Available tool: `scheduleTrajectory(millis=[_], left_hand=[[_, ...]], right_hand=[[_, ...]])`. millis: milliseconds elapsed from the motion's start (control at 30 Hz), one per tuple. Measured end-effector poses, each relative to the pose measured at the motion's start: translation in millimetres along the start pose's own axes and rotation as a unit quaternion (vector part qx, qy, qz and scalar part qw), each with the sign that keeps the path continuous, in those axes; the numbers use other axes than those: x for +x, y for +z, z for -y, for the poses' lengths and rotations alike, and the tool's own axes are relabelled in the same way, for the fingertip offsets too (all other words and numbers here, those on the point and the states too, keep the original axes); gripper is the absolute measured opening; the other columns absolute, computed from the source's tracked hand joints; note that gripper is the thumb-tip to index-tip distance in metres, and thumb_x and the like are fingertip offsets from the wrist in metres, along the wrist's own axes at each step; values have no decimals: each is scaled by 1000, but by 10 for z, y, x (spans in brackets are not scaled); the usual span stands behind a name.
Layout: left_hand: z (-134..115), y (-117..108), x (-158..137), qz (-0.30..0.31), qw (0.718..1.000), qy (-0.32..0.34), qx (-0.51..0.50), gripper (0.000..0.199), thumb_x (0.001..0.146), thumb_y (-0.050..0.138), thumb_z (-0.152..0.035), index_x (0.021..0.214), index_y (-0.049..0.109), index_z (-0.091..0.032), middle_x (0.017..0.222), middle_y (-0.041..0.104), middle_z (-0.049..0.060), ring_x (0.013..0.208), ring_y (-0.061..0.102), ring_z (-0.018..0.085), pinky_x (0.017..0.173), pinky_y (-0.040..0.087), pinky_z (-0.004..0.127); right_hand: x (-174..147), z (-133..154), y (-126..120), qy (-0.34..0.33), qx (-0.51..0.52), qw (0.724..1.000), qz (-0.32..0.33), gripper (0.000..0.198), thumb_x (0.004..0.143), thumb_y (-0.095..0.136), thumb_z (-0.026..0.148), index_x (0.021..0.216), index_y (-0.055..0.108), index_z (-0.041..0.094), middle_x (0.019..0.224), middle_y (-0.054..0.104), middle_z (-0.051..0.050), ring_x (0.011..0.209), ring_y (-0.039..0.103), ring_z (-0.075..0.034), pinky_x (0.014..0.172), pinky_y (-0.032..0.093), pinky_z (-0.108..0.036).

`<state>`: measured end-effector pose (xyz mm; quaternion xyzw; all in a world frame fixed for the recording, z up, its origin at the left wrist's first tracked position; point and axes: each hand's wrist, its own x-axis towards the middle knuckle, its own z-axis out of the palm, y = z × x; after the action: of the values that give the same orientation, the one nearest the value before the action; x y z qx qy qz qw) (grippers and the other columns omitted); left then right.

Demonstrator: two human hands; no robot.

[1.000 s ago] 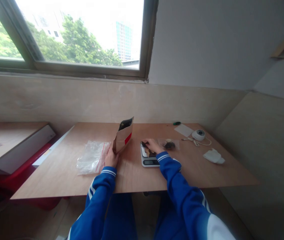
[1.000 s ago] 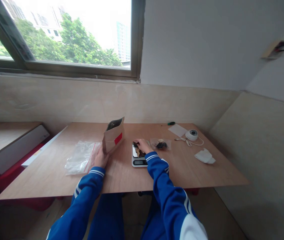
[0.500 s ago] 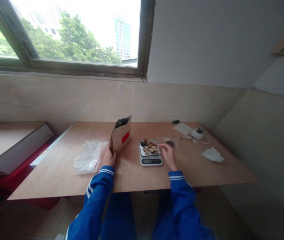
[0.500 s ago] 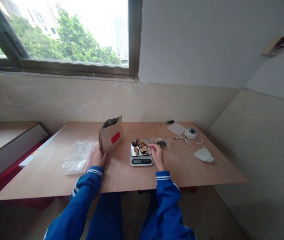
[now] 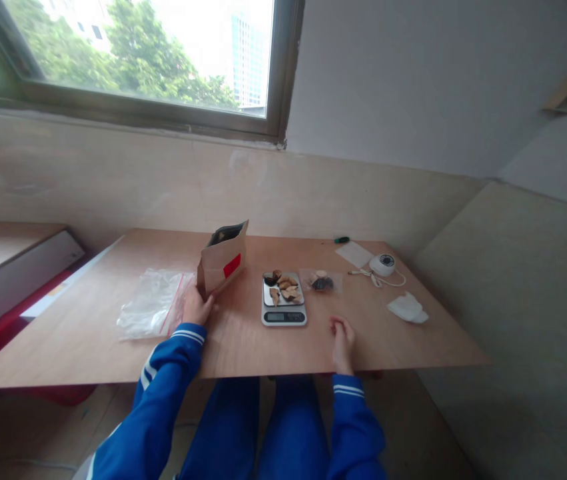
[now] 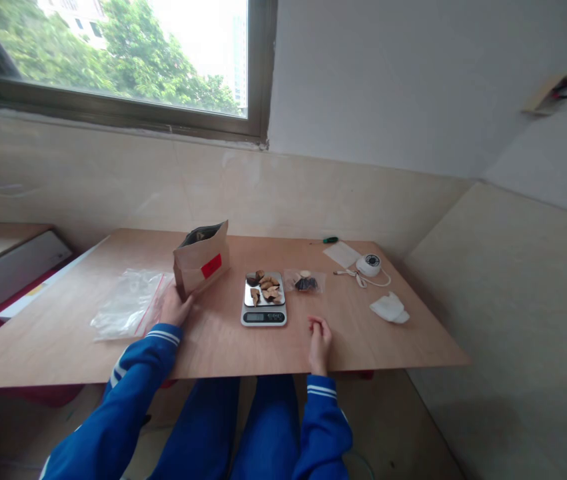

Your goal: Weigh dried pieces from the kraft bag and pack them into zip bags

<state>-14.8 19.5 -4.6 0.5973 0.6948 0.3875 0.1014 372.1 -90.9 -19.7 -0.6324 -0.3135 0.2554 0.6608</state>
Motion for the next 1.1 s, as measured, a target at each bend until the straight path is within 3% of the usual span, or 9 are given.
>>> scheduleTrajectory(millis=[233, 433, 567, 667, 767, 867, 967, 1100], left_hand=[[-18, -22, -15, -51, 998, 31, -35, 54, 73, 57, -48, 112, 49, -10, 103, 59, 15, 102, 58, 31, 87, 48, 46], [-66, -68, -53, -102, 991, 73, -56, 61, 74, 59, -41, 123, 41, -12, 115, 55, 16, 113, 53, 30, 94, 44, 47], [-82, -96, -162, -172, 980, 83, -52, 50, 77, 56, -33, 122, 41, -17, 122, 50, 16, 122, 46, 27, 98, 41, 45], [-73, -140, -318, -226, 972, 56, -19, 42, 77, 54, -28, 116, 46, -13, 117, 52, 16, 116, 48, 28, 99, 37, 47], [-60, -224, -457, -233, 971, -28, 34, 38, 77, 52, -27, 112, 50, -13, 116, 52, 15, 112, 48, 29, 97, 36, 47], [-50, -344, -497, -213, 968, -103, 83, 39, 77, 52, -28, 113, 53, -13, 118, 52, 14, 110, 47, 31, 93, 36, 48], [-36, -446, -458, -192, 968, -108, 122, 41, 78, 52, -27, 117, 53, -12, 125, 50, 15, 113, 46, 31, 94, 35, 47], [-24, -496, -415, -148, 967, -130, 159, 43, 82, 49, -31, 119, 53, -10, 126, 51, 18, 112, 47, 32, 91, 37, 47]], right_hand=[[-24, 21, 4, 6, -7, 1000, 25, 24, 69, 53, 35, 77, 66, 16, 71, 64, -4, 60, 51, -15, 54, 40, -24], [-43, 76, 18, -1, -16, 999, 35, 25, 69, 52, 34, 77, 66, 15, 68, 63, -2, 59, 49, -14, 54, 40, -24], [-60, 106, 4, -6, -26, 998, 50, 24, 71, 52, 34, 78, 66, 15, 66, 62, -2, 57, 50, -14, 54, 40, -25], [-93, 127, 20, -22, -45, 997, 55, 26, 75, 50, 36, 81, 65, 16, 74, 65, -4, 63, 54, -16, 58, 42, -27], [-175, 202, 152, -80, -88, 990, 79, 31, 82, 46, 41, 86, 64, 16, 88, 66, -8, 78, 58, -21, 69, 46, -31], [-295, 369, 447, -183, -151, 962, 138, 30, 88, 43, 39, 92, 63, 17, 93, 63, -10, 87, 57, -22, 77, 46, -34], [-388, 587, 832, -278, -246, 913, 169, 28, 89, 45, 34, 104, 61, 17, 98, 57, -11, 93, 54, -23, 83, 45, -36], [-421, 791, 1245, -315, -413, 837, 171, 26, 85, 54, 28, 106, 62, 15, 101, 54, -14, 97, 50, -28, 85, 41, -42]])
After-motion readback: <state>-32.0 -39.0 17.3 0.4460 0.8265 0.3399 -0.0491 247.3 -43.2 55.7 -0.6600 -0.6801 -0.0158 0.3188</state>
